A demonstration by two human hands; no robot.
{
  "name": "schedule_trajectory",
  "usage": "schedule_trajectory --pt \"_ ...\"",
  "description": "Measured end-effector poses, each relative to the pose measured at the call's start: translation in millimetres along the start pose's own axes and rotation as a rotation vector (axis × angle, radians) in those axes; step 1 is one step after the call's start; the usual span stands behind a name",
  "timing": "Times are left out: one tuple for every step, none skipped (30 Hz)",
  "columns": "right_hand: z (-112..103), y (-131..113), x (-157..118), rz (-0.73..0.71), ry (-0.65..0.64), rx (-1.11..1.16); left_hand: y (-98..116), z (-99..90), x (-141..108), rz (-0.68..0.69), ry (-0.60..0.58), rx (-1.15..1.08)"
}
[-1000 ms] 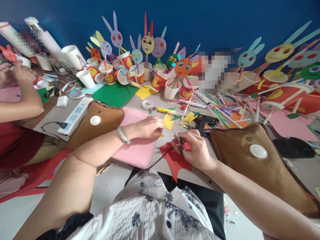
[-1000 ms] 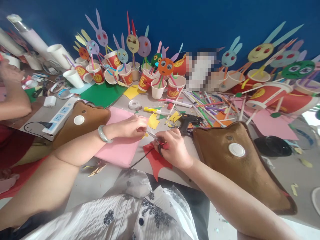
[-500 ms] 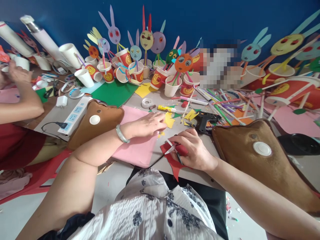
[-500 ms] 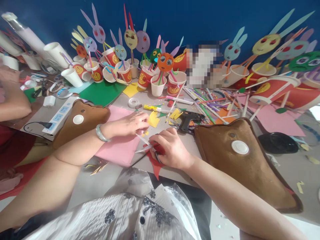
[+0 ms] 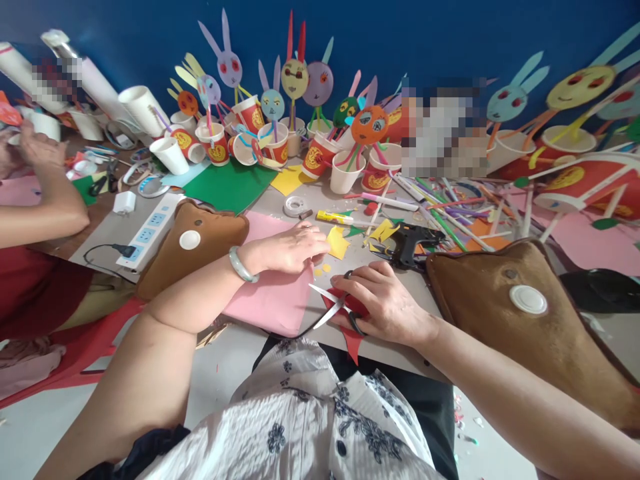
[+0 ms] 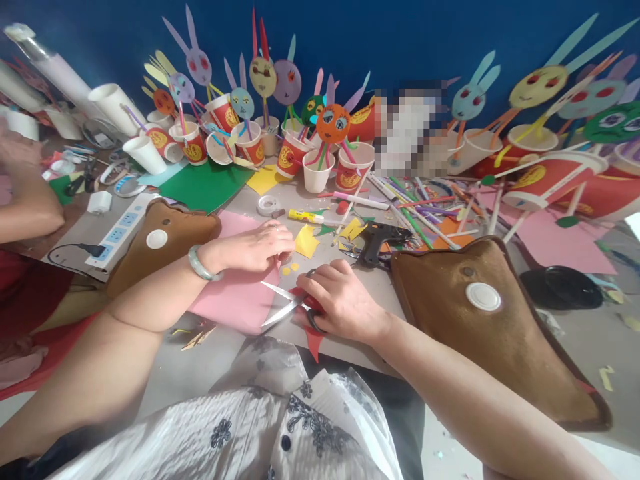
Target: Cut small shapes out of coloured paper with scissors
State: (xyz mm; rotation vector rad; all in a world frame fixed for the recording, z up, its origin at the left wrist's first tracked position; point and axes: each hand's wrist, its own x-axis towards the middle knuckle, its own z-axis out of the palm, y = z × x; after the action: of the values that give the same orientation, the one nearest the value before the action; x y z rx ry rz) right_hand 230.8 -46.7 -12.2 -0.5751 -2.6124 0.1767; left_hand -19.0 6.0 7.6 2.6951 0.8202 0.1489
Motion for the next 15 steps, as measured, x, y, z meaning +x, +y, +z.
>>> schedule_trajectory --pt "0.0 0.1 -0.4 -0.008 -0.01 -0.007 -0.8 -1.3 0.1 -0.006 -0.01 -0.015" --pt "0.0 0.1 -0.9 -0.015 -0.016 -0.013 -1.4 -2.8 0.2 -0.014 -0.022 -0.026" --pt "0.1 0.3 -1.3 -0.022 -0.02 -0.019 -1.8 -4.3 0.4 -0.024 -0.036 -0.033" --pt "0.3 0.4 -1.6 -0.028 -0.023 -0.025 -2.1 -5.8 0.5 -0.034 -0.051 -0.038" --pt "0.5 0.5 -1.9 -0.033 -0.026 -0.029 -2.2 -7.1 0.6 -0.042 -0.065 -0.043" --pt "0.7 0.6 -2.0 -0.034 -0.029 -0.03 -2.3 -8.1 0.7 -0.046 -0.076 -0.049" --pt "0.8 0.7 -2.0 -0.032 -0.031 -0.028 -2.3 -8.8 0.8 -0.044 -0.081 -0.055" --pt "0.8 0.8 -1.8 -0.029 -0.03 -0.022 -2.1 -9.3 1.1 -0.04 -0.078 -0.063" --pt "0.6 1.0 -1.5 -0.027 -0.026 -0.014 -1.8 -9.5 1.5 -0.038 -0.068 -0.07" --pt "0.3 1.2 -1.3 -0.022 -0.016 -0.005 -1.1 -9.4 2.1 -0.039 -0.057 -0.077" --pt "-0.1 1.4 -1.0 -0.016 0.001 0.005 -0.2 -9.2 2.8 -0.045 -0.048 -0.079" --pt "-0.5 1.7 -0.9 -0.006 0.024 0.018 0.9 -8.7 3.6 -0.056 -0.039 -0.075" --pt "-0.9 2.2 -1.0 0.009 0.053 0.031 2.2 -8.1 4.4 -0.069 -0.029 -0.062" --pt "-1.2 2.7 -1.2 0.027 0.082 0.042 3.4 -7.4 5.3 -0.079 -0.019 -0.044" --pt "-1.3 3.2 -1.7 0.049 0.112 0.051 4.5 -6.6 6.2 -0.084 -0.008 -0.023"
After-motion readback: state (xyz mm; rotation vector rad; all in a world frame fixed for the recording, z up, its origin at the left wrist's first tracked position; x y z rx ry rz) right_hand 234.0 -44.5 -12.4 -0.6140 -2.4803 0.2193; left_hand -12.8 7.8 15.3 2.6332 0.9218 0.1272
